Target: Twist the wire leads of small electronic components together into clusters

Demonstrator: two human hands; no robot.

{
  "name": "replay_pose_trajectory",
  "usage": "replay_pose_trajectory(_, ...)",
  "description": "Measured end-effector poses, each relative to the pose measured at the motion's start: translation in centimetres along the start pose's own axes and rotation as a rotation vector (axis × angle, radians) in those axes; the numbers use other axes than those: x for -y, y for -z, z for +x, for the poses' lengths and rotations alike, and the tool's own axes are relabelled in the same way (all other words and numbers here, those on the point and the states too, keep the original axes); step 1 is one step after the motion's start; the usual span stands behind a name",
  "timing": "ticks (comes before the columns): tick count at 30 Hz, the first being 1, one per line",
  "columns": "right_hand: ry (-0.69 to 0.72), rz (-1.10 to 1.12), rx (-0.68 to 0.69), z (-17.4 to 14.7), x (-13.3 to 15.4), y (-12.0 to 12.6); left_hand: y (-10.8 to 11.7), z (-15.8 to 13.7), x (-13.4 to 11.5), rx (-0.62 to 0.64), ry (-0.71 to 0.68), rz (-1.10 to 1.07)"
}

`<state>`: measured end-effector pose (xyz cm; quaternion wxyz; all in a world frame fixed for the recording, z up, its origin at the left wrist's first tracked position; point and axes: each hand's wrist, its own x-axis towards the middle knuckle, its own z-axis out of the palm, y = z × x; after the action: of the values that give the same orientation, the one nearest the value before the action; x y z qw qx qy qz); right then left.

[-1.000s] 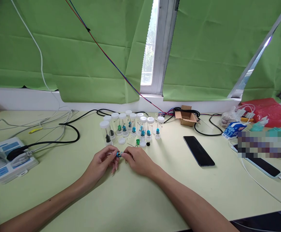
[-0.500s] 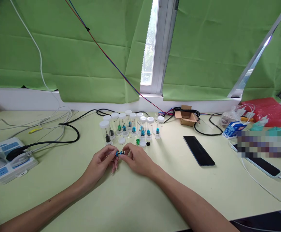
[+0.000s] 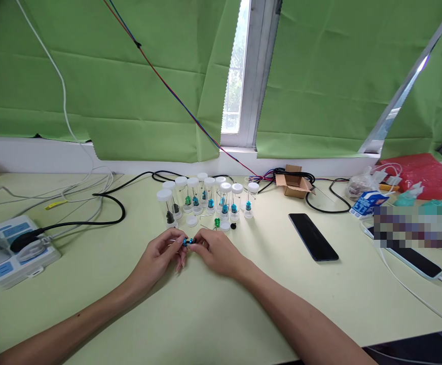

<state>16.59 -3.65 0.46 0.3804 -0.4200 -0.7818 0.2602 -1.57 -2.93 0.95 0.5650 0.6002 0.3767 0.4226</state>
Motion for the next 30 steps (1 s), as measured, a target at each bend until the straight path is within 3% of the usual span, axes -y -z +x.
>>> replay_pose_trajectory(15,-0.013,-0.015,0.045,0.03,-0.17,-0.05,-0.35,-0.15,-0.47,0.009,0.003,-0.003)
replay_pose_trajectory(30,0.012,0.118,-0.028,-0.15,-0.44,-0.24,-0.01,0.05,0.00,-0.012,0.010,-0.037)
